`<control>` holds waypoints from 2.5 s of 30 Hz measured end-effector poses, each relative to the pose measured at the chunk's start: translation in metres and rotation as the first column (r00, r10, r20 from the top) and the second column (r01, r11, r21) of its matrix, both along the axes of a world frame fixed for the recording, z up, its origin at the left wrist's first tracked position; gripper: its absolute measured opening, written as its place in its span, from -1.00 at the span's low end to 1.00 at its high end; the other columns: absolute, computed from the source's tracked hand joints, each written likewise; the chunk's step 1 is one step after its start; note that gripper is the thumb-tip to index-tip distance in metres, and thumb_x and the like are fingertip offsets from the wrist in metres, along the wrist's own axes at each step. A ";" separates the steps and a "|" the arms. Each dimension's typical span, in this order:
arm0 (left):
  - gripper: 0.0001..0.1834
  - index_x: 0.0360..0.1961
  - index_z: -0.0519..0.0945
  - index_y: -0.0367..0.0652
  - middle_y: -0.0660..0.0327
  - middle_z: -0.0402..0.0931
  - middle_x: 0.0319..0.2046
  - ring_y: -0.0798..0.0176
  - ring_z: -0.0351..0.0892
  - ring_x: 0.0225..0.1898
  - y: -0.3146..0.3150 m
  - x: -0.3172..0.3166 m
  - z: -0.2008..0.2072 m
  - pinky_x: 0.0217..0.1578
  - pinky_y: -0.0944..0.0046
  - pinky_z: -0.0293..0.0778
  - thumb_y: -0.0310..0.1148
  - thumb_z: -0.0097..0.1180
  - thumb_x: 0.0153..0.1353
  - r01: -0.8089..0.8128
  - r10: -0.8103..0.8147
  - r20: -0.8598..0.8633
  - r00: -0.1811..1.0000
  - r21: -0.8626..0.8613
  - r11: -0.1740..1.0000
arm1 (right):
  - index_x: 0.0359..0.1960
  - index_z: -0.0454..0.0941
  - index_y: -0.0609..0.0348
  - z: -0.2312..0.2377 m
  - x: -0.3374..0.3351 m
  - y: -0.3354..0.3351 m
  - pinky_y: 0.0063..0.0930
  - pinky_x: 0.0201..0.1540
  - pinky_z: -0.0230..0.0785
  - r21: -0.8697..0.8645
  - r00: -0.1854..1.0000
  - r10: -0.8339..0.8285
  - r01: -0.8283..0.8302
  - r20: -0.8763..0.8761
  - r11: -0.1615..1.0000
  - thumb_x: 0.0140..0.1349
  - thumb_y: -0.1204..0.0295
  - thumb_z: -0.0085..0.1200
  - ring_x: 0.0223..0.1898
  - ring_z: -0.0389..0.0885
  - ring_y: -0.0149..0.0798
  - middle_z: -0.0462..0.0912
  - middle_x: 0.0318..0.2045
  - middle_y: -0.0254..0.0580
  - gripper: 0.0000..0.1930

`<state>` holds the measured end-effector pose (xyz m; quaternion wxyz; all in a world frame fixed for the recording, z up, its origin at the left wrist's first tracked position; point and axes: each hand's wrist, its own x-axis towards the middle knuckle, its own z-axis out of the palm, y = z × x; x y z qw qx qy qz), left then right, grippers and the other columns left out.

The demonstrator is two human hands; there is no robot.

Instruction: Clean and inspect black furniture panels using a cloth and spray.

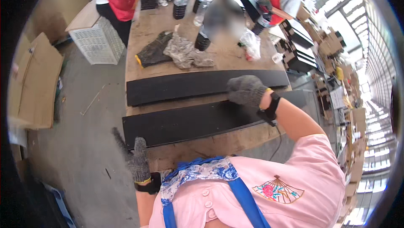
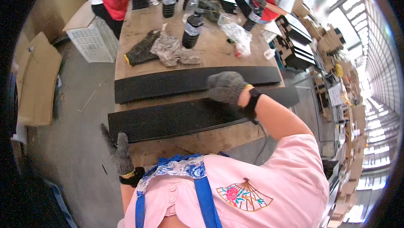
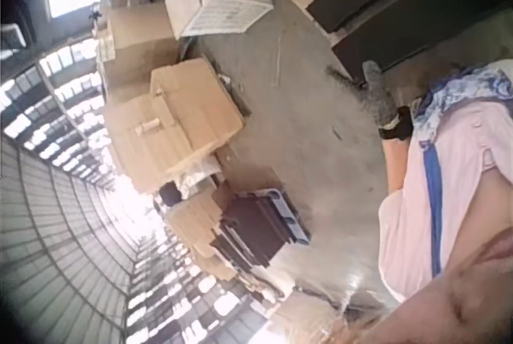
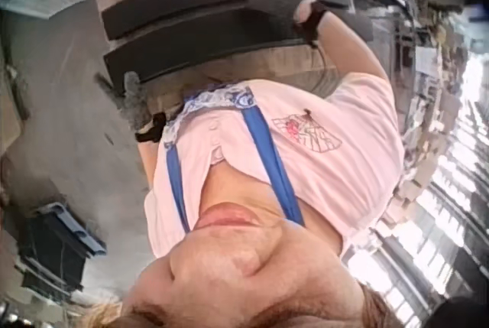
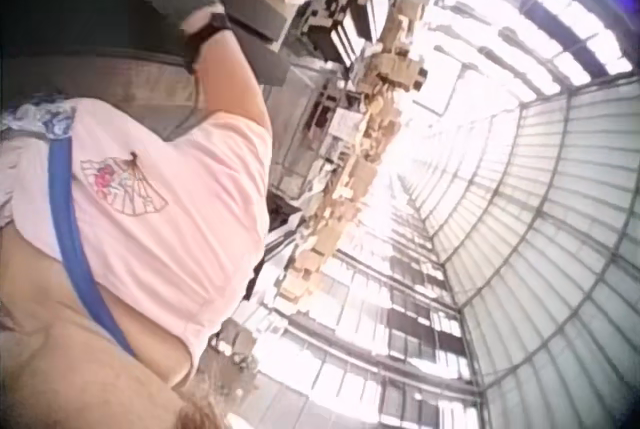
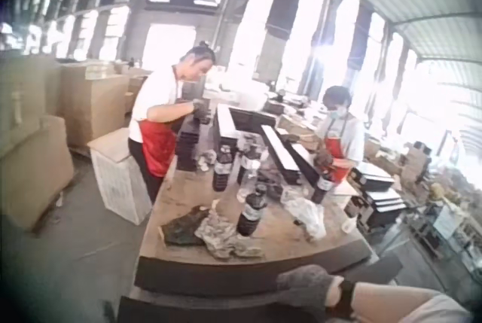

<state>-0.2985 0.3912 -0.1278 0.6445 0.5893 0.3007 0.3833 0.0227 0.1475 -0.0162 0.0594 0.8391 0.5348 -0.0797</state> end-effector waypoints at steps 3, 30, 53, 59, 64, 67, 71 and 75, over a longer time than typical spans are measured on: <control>-0.18 0.48 0.19 -0.20 -0.06 0.18 0.44 -0.08 0.14 0.46 0.001 0.015 0.040 0.46 0.03 0.01 -0.27 0.26 0.26 -0.046 0.279 -0.221 0.934 0.704 0.709 | -0.34 0.69 0.02 0.010 -0.002 -0.038 -0.12 -0.25 0.59 0.007 0.966 -0.237 0.237 0.100 0.971 0.10 0.20 0.12 -0.35 0.72 0.05 0.72 -0.40 -0.10 -0.77; 0.35 0.47 0.17 -0.20 -0.12 0.17 0.43 -0.31 0.00 0.48 -0.156 0.144 0.105 0.47 -0.26 -0.14 0.14 0.53 -0.36 0.779 0.094 -0.777 0.623 0.627 0.020 | -0.59 0.67 0.07 0.013 0.051 -0.223 -0.14 -0.51 0.53 0.351 0.914 -0.382 0.317 0.134 0.881 0.02 0.31 0.12 -0.45 0.73 0.03 0.69 -0.51 -0.08 -0.83; 0.25 0.43 0.28 -0.18 -0.09 0.38 0.18 -0.18 0.33 0.25 -0.251 0.211 0.091 0.36 -0.19 0.13 0.16 0.52 -0.29 0.690 -0.041 -0.697 0.715 0.715 -0.115 | -0.27 0.74 0.15 0.004 0.129 -0.402 -0.15 -0.18 0.55 0.372 0.338 -0.729 0.920 -0.595 0.123 0.13 0.23 0.15 -0.27 0.72 0.00 0.74 -0.31 0.06 -0.72; 0.26 0.48 0.21 -0.15 -0.15 0.38 0.21 -0.25 0.39 0.17 -0.253 0.213 0.094 0.29 -0.19 0.22 0.16 0.49 -0.23 0.728 -0.051 -0.735 0.676 0.677 -0.110 | -0.36 0.70 0.19 0.005 0.107 -0.421 -0.17 -0.31 0.50 0.379 0.393 -0.694 0.907 -0.603 0.185 0.03 0.18 0.20 -0.43 0.66 -0.05 0.67 -0.46 -0.02 -0.69; 0.23 0.46 0.25 -0.18 -0.15 0.41 0.17 -0.24 0.41 0.13 -0.255 0.212 0.099 0.23 -0.16 0.27 0.12 0.50 -0.24 0.736 -0.026 -0.742 0.669 0.667 -0.113 | -0.36 0.69 0.16 0.023 0.040 -0.438 -0.16 -0.25 0.47 0.195 0.228 -0.796 0.971 -0.561 0.140 0.00 0.17 0.25 -0.30 0.67 0.01 0.72 -0.32 -0.01 -0.69; 0.21 0.44 0.28 -0.21 -0.15 0.44 0.15 -0.24 0.43 0.11 -0.258 0.213 0.102 0.22 -0.14 0.29 0.08 0.50 -0.26 0.724 -0.047 -0.731 0.680 0.681 -0.107 | -0.34 0.68 0.15 0.003 0.029 -0.441 -0.18 -0.24 0.47 0.381 0.300 -0.786 0.920 -0.540 0.090 0.04 0.18 0.26 -0.26 0.68 0.02 0.71 -0.32 0.01 -0.70; 0.17 0.41 0.32 -0.22 -0.15 0.45 0.18 -0.25 0.44 0.13 -0.261 0.213 0.100 0.21 -0.14 0.30 0.06 0.49 -0.26 0.703 -0.076 -0.711 0.699 0.703 -0.111 | -0.30 0.66 0.12 -0.018 0.030 -0.433 -0.19 -0.18 0.47 0.578 0.439 -0.729 0.813 -0.526 0.072 0.11 0.16 0.24 -0.24 0.66 0.02 0.70 -0.36 0.00 -0.70; 0.13 0.40 0.34 -0.23 -0.15 0.45 0.19 -0.25 0.44 0.16 -0.266 0.213 0.100 0.22 -0.14 0.31 0.05 0.48 -0.22 0.712 -0.057 -0.719 0.693 0.695 -0.103 | -0.21 0.63 0.09 -0.070 0.011 -0.398 -0.27 -0.16 0.51 0.809 0.805 -0.162 0.585 -0.571 0.056 0.20 0.32 0.20 -0.22 0.66 -0.04 0.68 -0.26 -0.09 -0.81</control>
